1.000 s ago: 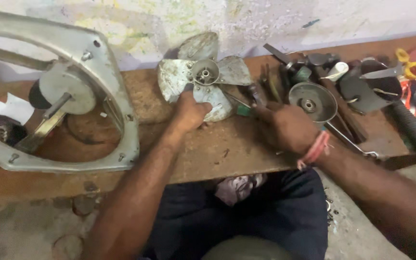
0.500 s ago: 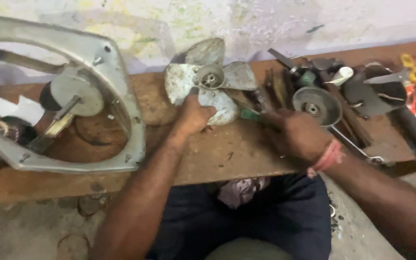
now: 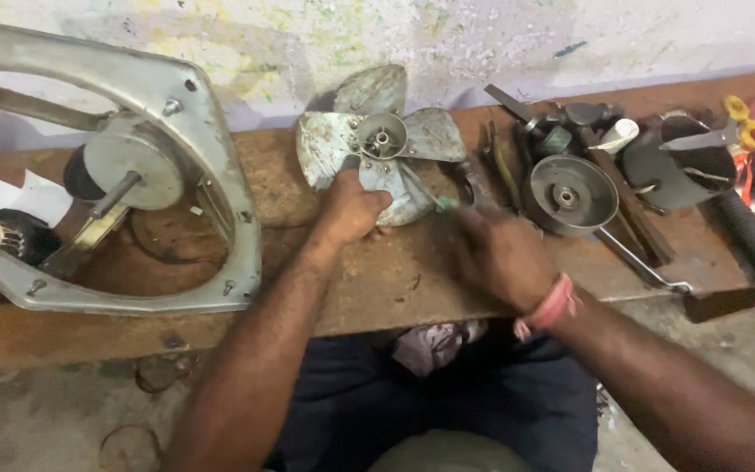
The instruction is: The person uses a hammer and a chisel to scrape and clean the surface of a metal fan blade. They then use a screwdriver to scrape the blade further and remove debris.
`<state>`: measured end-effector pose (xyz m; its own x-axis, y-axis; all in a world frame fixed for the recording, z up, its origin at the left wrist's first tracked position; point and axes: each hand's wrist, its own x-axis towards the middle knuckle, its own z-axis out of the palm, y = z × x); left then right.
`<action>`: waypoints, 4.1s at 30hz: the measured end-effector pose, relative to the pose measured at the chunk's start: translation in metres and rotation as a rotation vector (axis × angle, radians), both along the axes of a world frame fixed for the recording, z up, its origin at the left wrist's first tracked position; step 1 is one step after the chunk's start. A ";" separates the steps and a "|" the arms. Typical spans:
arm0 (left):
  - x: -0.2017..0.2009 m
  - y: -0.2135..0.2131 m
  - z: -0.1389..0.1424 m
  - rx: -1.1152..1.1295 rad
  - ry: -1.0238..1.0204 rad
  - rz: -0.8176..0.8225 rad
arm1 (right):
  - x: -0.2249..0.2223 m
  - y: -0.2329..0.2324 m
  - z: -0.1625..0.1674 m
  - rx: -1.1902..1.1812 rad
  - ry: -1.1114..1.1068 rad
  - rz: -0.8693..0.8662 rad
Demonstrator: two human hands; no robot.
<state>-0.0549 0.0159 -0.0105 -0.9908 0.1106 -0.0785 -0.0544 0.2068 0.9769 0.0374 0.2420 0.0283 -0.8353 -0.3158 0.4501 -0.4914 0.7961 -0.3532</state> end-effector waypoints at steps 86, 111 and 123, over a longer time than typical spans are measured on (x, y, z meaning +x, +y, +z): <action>-0.001 -0.046 -0.050 0.377 0.100 0.165 | 0.000 -0.039 -0.023 -0.179 0.218 0.195; -0.007 -0.045 -0.054 0.372 0.122 0.142 | -0.006 -0.034 -0.027 -0.069 0.107 0.168; -0.010 -0.046 -0.055 0.359 0.129 0.144 | -0.008 -0.035 -0.025 -0.069 0.128 0.215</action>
<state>-0.0652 -0.0301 -0.0656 -0.9973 -0.0325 0.0655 0.0696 -0.1495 0.9863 0.0290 0.2068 0.0031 -0.6873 -0.4447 0.5743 -0.6906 0.6450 -0.3270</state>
